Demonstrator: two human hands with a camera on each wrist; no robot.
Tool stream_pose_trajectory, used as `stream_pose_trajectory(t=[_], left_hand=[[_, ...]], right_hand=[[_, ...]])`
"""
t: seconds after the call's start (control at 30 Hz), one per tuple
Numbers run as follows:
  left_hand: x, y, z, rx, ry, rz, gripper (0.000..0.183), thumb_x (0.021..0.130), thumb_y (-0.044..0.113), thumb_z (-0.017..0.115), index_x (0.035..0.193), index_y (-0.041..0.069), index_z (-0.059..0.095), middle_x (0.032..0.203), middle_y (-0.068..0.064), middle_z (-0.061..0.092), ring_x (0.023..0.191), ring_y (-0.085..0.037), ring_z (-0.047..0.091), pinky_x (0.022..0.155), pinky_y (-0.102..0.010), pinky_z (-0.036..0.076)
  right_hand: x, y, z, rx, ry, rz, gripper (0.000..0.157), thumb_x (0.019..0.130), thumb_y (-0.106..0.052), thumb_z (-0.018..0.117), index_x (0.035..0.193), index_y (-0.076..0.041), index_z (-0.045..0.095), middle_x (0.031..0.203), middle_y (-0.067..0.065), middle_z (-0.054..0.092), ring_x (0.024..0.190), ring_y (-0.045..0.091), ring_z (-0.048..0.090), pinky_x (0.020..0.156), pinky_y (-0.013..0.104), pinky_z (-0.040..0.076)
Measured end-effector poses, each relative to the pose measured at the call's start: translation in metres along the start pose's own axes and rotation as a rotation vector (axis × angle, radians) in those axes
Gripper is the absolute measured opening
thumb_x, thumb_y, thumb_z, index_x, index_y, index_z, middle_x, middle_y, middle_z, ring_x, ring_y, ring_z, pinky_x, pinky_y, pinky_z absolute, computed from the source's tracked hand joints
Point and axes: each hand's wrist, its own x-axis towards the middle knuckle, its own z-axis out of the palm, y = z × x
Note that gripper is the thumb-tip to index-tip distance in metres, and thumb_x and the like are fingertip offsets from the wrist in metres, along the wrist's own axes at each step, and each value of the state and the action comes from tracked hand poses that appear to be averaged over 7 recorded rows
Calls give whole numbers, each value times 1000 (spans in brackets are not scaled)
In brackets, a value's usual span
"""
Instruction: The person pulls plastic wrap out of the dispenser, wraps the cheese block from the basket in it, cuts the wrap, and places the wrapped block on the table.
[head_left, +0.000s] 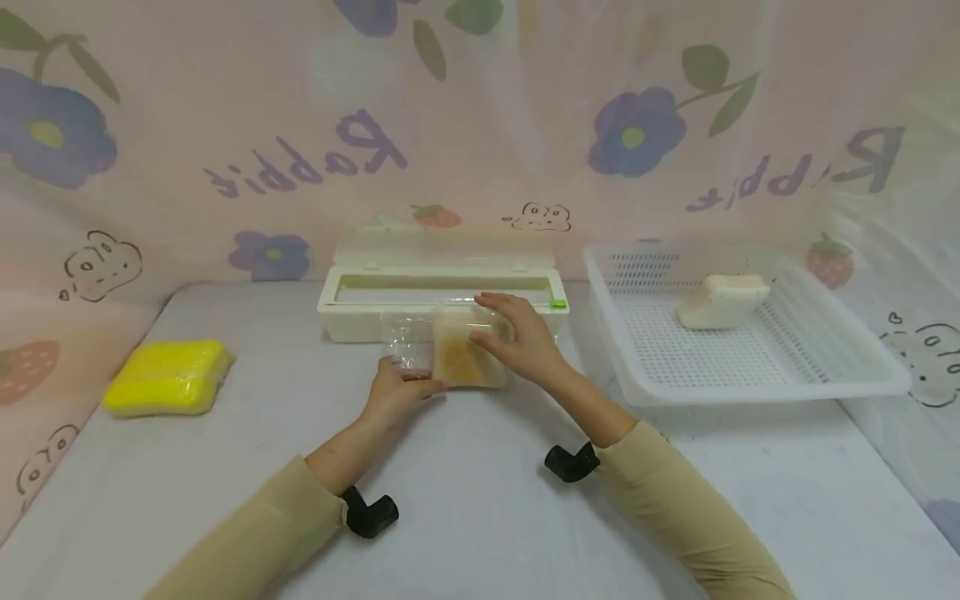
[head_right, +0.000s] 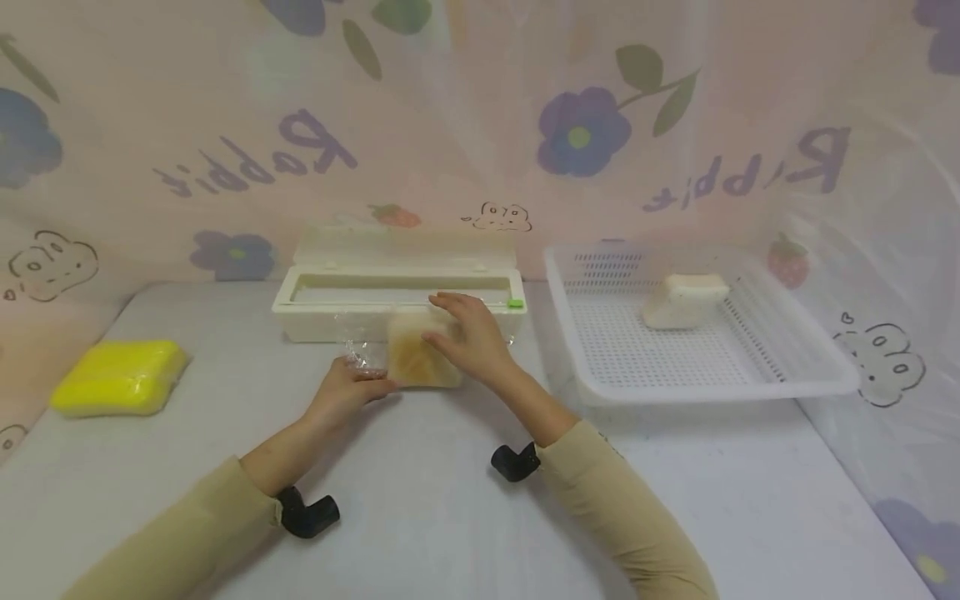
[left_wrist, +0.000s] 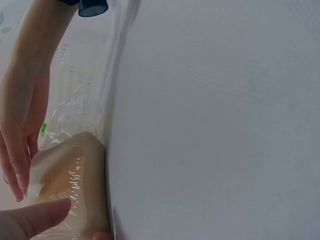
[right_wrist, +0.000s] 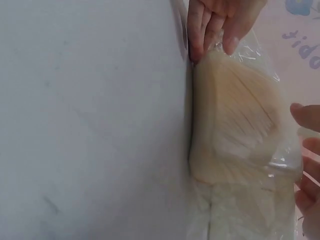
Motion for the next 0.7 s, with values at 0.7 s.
stream_pose_trajectory(t=[0.7], left_hand=[[-12, 8, -13, -162, -6, 13, 30, 79, 4, 62, 107, -4, 55, 92, -4, 56, 81, -10, 55, 78, -22, 50]], right_hand=[[-15, -13, 19, -62, -17, -37, 47, 84, -21, 74, 125, -1, 59, 123, 14, 60, 118, 30, 53, 102, 44, 43]])
